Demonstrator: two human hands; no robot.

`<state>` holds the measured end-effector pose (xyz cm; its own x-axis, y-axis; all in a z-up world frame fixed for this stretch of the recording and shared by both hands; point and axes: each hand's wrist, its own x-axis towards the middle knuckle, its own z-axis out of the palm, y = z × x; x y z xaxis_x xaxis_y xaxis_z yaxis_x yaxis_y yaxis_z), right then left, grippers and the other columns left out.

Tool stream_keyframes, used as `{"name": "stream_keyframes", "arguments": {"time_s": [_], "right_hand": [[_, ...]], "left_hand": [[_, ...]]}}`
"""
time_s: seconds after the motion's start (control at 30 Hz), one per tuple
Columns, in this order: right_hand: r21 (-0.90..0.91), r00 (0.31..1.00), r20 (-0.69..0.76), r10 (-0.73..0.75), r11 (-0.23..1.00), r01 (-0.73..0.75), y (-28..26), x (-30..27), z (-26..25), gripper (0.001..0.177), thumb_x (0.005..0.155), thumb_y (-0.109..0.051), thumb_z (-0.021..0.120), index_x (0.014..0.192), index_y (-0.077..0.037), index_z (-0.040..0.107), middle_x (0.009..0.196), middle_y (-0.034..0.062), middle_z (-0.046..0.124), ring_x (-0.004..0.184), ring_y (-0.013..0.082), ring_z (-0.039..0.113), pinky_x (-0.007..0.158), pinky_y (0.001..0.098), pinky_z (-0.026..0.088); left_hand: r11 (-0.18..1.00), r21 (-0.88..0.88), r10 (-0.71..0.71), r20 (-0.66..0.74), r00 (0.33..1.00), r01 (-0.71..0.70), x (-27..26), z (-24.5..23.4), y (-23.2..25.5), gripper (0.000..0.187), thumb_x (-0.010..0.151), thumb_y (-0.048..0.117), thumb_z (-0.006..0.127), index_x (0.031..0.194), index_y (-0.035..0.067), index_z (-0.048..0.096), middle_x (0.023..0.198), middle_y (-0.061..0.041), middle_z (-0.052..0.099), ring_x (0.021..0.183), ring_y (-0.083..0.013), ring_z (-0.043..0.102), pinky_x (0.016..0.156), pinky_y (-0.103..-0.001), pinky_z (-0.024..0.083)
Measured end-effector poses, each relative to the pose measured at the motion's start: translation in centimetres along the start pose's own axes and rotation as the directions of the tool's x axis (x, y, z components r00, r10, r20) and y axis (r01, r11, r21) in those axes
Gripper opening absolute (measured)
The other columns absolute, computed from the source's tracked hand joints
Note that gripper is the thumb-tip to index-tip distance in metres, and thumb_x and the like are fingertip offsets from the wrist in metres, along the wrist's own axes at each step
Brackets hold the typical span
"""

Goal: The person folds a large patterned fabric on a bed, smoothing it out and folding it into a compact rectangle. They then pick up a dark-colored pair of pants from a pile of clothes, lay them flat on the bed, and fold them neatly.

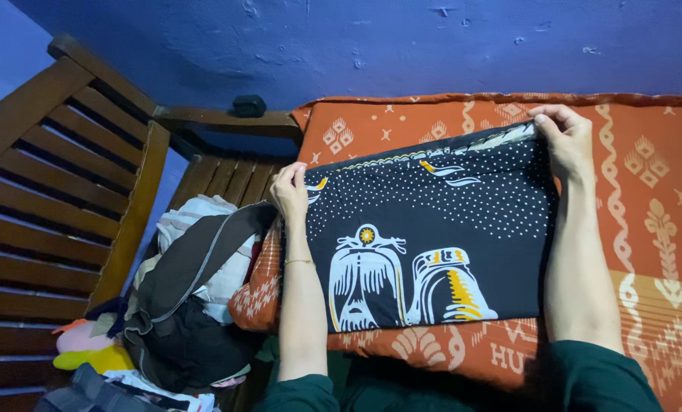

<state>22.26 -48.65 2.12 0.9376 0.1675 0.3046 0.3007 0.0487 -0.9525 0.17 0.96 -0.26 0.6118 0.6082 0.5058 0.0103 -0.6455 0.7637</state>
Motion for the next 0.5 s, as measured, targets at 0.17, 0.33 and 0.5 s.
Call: {"name": "stream_keyframes", "arguments": {"time_s": [0.17,0.33,0.5], "right_hand": [[-0.134,0.984,-0.096,-0.150,0.982,0.137,-0.5,-0.1,1.0,0.010,0.110,-0.001,0.064,0.116,-0.001,0.072,0.104,-0.0007,0.063,0.087,0.0046,0.058,0.078,0.0203,0.049],[-0.398,0.925,-0.171,-0.338,0.883,0.249,0.2,-0.2,2.8,0.011,0.109,-0.010,0.067,0.114,-0.001,0.070,0.114,0.0109,0.052,0.082,0.0136,0.063,0.074,0.0285,0.054],[-0.810,0.985,-0.044,-0.169,0.583,0.064,3.3,-1.2,1.3,0.042,0.096,-0.033,0.083,0.118,0.001,0.073,0.100,0.0205,0.072,0.090,0.0329,0.070,0.082,0.0462,0.054]], "left_hand": [[0.958,0.248,0.078,0.268,0.960,-0.147,-0.4,0.1,0.8,0.033,0.077,0.023,0.083,0.108,0.016,0.077,0.105,-0.005,0.074,0.099,-0.0336,0.064,0.089,-0.044,0.049],[0.919,0.347,0.113,0.219,0.969,-0.185,-0.5,-0.4,1.1,0.015,0.075,0.019,0.083,0.089,0.017,0.078,0.098,-0.001,0.071,0.106,-0.0298,0.059,0.093,-0.049,0.042],[0.942,0.227,0.211,0.170,0.962,-0.247,-0.2,0.1,-1.3,0.020,0.080,0.024,0.085,0.071,0.013,0.071,0.094,0.000,0.071,0.102,-0.0288,0.061,0.092,-0.050,0.042]]}}
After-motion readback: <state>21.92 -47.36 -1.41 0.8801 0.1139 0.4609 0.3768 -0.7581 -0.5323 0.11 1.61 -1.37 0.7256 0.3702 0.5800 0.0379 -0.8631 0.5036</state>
